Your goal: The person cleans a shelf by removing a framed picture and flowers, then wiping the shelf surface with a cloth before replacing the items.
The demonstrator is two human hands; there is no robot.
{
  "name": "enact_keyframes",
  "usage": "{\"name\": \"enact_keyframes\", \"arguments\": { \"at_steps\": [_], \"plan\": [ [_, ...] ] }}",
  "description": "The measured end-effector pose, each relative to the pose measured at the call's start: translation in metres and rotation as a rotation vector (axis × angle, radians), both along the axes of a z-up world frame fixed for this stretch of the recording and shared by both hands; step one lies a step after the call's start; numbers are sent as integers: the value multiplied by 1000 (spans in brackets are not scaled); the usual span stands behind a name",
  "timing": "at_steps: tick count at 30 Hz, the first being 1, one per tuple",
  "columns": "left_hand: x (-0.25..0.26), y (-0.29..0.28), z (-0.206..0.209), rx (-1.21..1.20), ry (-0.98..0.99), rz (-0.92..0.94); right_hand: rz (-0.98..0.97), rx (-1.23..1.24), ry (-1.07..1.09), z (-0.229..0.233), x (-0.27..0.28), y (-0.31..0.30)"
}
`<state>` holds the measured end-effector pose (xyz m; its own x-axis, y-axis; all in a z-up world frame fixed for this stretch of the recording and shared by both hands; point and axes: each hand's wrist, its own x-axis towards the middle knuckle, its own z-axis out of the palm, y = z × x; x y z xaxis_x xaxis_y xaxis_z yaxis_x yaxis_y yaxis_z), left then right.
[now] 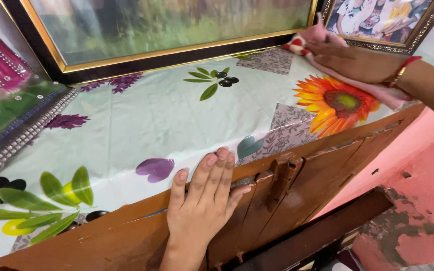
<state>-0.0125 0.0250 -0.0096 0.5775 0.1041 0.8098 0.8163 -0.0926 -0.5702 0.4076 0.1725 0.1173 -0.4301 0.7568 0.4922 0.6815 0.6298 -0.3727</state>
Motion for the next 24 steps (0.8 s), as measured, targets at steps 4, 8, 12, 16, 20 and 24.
{"name": "enact_keyframes", "arguments": {
  "at_steps": [4, 8, 12, 16, 20, 24],
  "plan": [
    [1, -1, -1, -14, -1, -18, -84, 28, -10, 1, -14, -22],
    [0, 1, -2, 0, -1, -12, 200, 153, -173, 11, -89, -75],
    [-6, 9, -11, 17, 2, -12, 631, 474, -284, 21, -190, -120],
    [-3, 12, -19, -59, -30, -85, 634, 409, -252, 26, -220, -142],
    [-1, 8, -10, 14, -6, -3, 545, 394, -260, 16, -150, -105],
    [0, 5, -4, -3, 6, 11, 237, 379, -286, -15, -16, -52]
  ]
}}
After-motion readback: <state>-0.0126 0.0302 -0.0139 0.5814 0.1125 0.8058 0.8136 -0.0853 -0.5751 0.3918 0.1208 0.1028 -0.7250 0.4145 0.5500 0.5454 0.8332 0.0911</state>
